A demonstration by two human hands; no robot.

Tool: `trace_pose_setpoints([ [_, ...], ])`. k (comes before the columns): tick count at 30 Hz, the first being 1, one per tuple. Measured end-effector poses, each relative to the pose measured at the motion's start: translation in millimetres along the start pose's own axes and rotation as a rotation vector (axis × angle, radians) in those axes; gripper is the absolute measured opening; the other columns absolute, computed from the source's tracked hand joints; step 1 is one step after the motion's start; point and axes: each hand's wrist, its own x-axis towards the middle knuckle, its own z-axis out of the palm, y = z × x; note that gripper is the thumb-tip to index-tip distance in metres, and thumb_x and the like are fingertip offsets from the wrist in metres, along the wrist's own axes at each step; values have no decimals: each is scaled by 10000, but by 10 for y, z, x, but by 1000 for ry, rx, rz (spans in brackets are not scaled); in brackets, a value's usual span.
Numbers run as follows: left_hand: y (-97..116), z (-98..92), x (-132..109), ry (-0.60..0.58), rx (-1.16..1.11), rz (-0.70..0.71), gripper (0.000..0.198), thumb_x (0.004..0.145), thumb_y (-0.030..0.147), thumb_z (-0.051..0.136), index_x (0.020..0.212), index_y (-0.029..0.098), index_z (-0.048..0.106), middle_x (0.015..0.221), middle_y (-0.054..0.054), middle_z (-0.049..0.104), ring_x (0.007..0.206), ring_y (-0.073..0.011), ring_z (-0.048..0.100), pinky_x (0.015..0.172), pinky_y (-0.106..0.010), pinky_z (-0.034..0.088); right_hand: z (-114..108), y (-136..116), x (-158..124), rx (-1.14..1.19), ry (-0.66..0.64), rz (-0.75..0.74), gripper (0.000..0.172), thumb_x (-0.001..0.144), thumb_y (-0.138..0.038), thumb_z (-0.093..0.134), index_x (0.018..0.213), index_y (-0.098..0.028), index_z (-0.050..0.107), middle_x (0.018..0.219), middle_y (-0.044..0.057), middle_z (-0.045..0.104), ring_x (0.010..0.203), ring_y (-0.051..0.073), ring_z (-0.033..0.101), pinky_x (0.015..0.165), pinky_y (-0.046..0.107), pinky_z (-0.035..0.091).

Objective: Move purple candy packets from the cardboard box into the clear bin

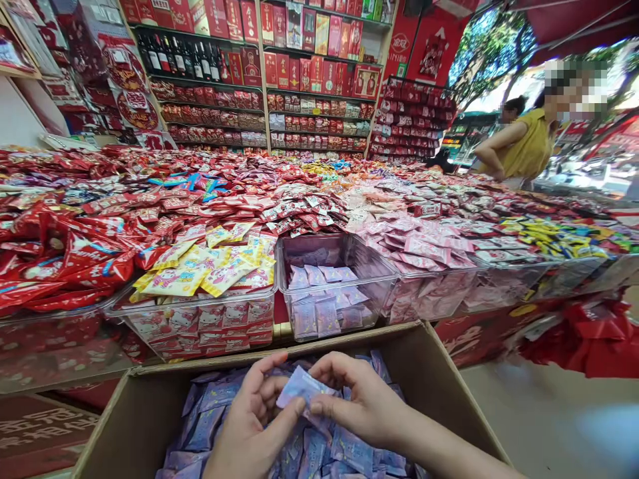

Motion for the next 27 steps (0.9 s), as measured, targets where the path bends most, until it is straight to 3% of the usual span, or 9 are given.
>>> trace_pose_setpoints([
  [6,83,4,8,54,-36,21,409,726,303,574,1076,209,384,495,95,561,482,-60,434,494,-130,347,12,10,42,328,25,155,245,618,-294,664,768,-146,539,717,8,584,648,114,519,607,241,408],
  [11,100,17,-23,-56,-128,-17,584,685,251,623,1151,259,270,846,10,653,765,-124,555,733,-221,416,29,40,62,468,62,185,318,632,-247,659,876,-158,477,706,-10,568,637,94,516,613,230,392],
  [13,68,15,-21,-79,-97,-32,601,688,236,620,1157,266,245,880,-3,651,802,-139,556,764,-251,411,32,69,54,451,30,196,363,652,-227,639,952,-168,443,677,-26,550,605,88,505,582,221,383],
  [17,-46,-3,-33,-79,81,32,549,713,253,586,1164,275,272,826,20,645,685,-109,533,664,-202,403,42,61,18,119,-7,54,443,669,-196,612,1078,-210,441,814,2,563,713,118,510,628,233,390],
  [19,-82,-13,-57,-61,182,99,507,723,260,571,1159,287,314,830,28,636,644,-100,521,628,-188,396,29,-20,-4,-126,-19,-71,342,683,-189,598,1014,-215,517,889,20,571,796,139,505,693,246,385],
  [21,-81,-27,-80,-56,208,145,464,735,278,552,1148,301,341,895,20,625,700,-112,541,658,-192,408,-38,-174,-22,-311,-38,-150,173,701,-182,571,873,-190,573,836,25,580,769,142,505,680,245,383],
  [24,-39,-52,-89,-51,184,155,387,753,298,527,1110,315,378,965,15,605,851,-134,551,762,-201,412,-303,-537,-8,-462,7,-232,100,725,-188,529,818,-181,563,747,23,574,678,132,499,609,238,385],
  [27,-40,-61,-64,8,140,155,342,745,312,534,1069,299,425,895,15,622,809,-133,569,752,-205,425,-729,-941,133,-606,213,-358,118,742,-202,509,854,-190,546,785,23,580,707,136,513,642,245,386],
])
